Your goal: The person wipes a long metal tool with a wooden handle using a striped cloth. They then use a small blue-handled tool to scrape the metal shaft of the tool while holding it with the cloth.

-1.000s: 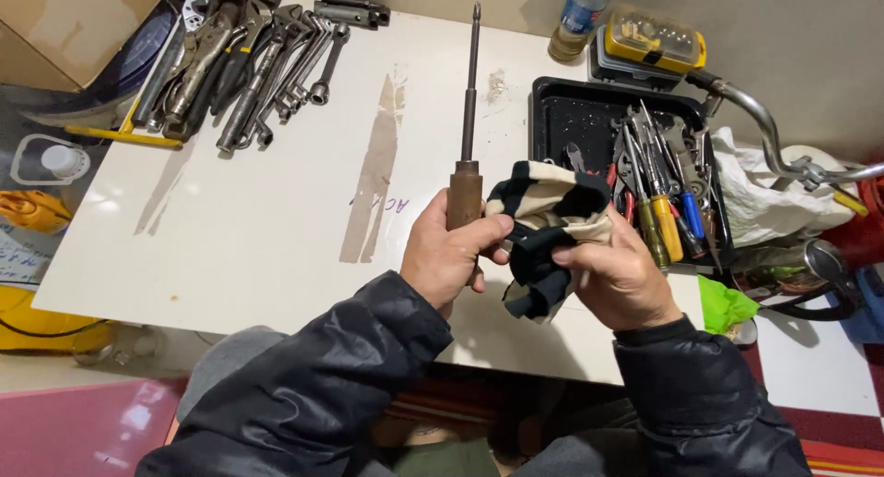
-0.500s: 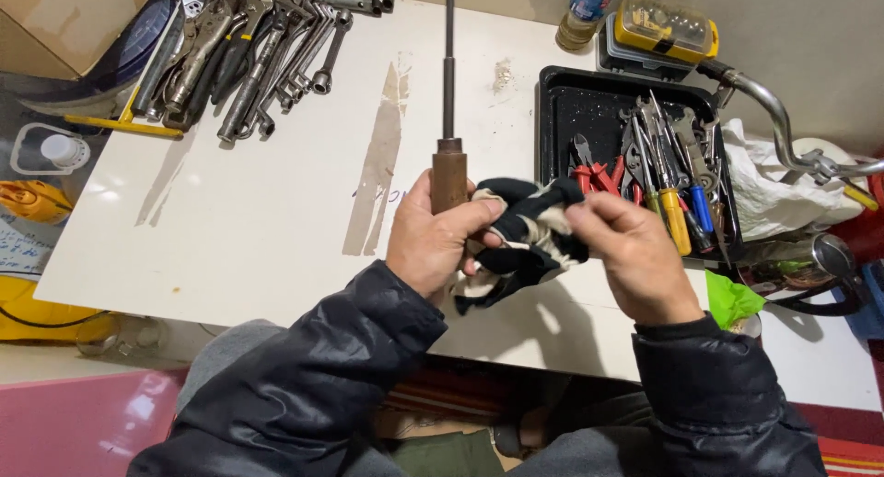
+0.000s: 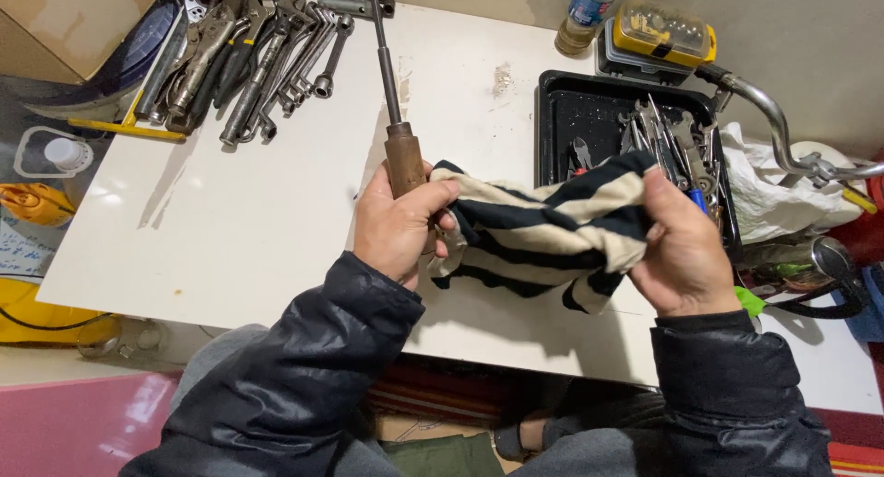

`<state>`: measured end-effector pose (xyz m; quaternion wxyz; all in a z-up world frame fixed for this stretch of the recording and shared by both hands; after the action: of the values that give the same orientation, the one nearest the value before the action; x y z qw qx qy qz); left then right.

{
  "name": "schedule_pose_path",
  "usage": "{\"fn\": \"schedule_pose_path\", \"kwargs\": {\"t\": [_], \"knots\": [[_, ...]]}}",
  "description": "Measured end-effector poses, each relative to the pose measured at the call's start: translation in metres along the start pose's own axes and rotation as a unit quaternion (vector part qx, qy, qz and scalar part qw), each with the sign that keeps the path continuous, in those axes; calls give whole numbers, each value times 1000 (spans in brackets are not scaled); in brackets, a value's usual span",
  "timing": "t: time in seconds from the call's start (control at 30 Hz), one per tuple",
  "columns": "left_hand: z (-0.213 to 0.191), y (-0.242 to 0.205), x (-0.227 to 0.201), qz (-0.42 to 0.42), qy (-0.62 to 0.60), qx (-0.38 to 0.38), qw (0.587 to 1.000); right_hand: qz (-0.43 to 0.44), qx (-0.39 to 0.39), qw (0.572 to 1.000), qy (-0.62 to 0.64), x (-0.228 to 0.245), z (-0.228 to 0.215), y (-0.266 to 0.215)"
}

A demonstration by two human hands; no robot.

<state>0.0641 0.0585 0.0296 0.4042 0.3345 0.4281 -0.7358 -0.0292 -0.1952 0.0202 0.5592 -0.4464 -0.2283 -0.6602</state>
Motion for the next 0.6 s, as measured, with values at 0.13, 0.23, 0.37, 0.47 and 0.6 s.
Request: {"fn": "schedule_pose_path", "kwargs": {"t": [0.13, 0.23, 0.37, 0.47, 0.6], "knots": [[0, -2, -4, 5, 20, 0, 1000, 45, 46, 971, -230, 10, 37, -16], [-5, 4, 1, 12, 27, 0, 1000, 185, 47, 876, -442, -8, 41, -21], [-7, 8, 13, 56, 55, 45, 996, 83, 106, 672, -729, -35, 4, -7], [-3, 5, 19, 38, 70, 67, 995, 62, 95, 818, -565, -18, 30, -20], [-3, 6, 24, 24, 114, 86, 989, -8, 82, 987, -137, -15, -10, -3]]}}
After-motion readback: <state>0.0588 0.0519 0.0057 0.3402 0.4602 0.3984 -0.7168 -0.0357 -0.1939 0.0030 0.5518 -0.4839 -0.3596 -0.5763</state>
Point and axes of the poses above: each hand's wrist, its own y-axis towards the middle knuckle, its own z-axis out of the palm, x = y × z, the point moved 4 cm from there along y, towards the middle knuckle, and after that the axes turned 8 degrees about x, right-handed, at the moved point
